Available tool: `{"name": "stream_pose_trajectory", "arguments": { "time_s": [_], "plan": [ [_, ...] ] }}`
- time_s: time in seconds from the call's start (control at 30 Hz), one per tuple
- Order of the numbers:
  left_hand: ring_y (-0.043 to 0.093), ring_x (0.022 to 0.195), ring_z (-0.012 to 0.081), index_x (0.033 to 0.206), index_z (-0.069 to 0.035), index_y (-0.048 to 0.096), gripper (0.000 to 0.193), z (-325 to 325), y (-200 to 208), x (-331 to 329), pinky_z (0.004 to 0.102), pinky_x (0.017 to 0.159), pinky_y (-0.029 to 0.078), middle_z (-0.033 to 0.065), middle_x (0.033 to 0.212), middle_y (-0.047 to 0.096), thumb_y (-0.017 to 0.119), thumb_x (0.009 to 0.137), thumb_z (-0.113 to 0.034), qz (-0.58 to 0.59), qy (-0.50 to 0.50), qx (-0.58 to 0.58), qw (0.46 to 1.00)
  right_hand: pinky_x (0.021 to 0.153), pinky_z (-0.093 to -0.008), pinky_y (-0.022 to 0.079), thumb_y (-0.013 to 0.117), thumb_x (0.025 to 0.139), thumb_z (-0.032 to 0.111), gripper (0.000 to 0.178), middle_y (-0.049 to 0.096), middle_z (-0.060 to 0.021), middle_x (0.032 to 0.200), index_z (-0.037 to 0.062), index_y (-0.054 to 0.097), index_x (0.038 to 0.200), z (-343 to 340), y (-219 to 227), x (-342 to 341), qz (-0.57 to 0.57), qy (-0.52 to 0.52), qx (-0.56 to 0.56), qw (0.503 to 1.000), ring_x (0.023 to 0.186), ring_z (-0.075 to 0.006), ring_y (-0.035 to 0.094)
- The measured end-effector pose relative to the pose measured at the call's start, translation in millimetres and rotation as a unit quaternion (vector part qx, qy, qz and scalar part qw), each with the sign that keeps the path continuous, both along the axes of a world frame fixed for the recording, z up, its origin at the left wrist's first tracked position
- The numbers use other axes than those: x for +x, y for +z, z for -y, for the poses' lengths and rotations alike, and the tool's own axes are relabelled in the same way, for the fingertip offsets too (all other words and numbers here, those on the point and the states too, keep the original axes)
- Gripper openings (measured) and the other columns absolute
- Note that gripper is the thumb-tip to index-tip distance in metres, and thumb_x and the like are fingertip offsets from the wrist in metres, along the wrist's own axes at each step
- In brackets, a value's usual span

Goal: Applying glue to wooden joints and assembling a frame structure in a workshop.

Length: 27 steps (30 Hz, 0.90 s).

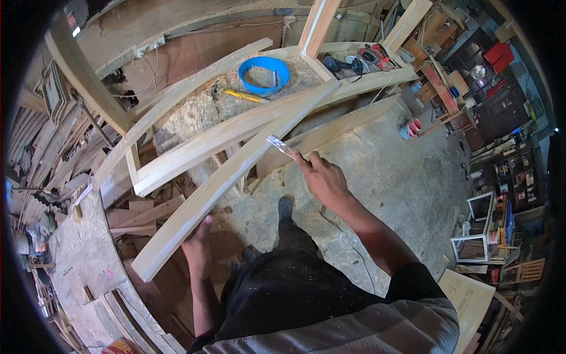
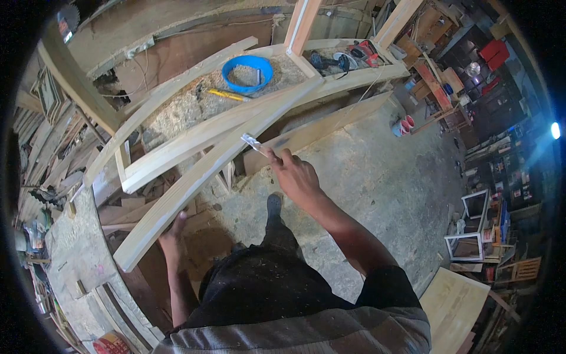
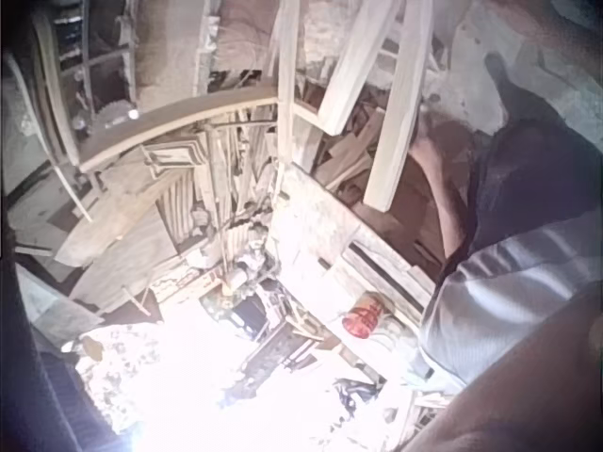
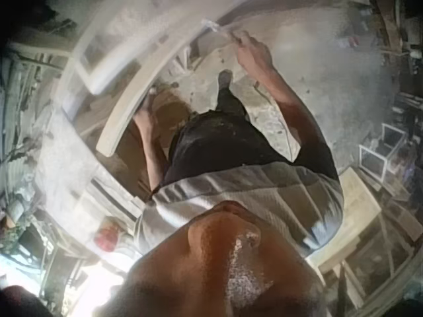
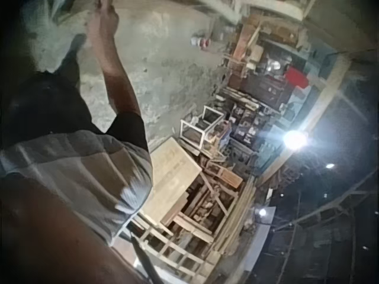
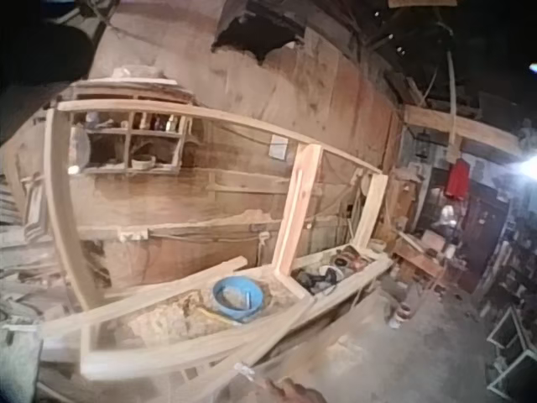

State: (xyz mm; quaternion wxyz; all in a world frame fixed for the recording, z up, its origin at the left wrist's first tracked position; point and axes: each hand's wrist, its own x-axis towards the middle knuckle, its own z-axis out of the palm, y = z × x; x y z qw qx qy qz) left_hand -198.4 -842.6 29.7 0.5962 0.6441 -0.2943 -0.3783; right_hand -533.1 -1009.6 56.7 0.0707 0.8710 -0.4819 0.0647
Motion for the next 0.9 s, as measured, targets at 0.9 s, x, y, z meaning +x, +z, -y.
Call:
{"name": "stream_pose_trajectory", "arguments": {
  "time_s": [0.9],
  "plan": [
    [0.052, 0.141, 0.0351, 0.152, -0.005, 0.052, 0.084, -35, -58, 64, 0.0594, 0.121, 0.037, 0.0117, 0.152, 0.055, 0.09, 0.083, -0.037, -0.08, 0.048, -0.071, 0.993, 0.068, -0.0413, 0.064, 0.057, 0.1, 0.012, 0.05, 0.062, -0.0183, 0.115, 0.0062, 0.053, 0.15, 358, -107, -238, -0.032, -0.199, 0.035, 0.979, 0.087, -0.0319, 0.074]
  ]
}}
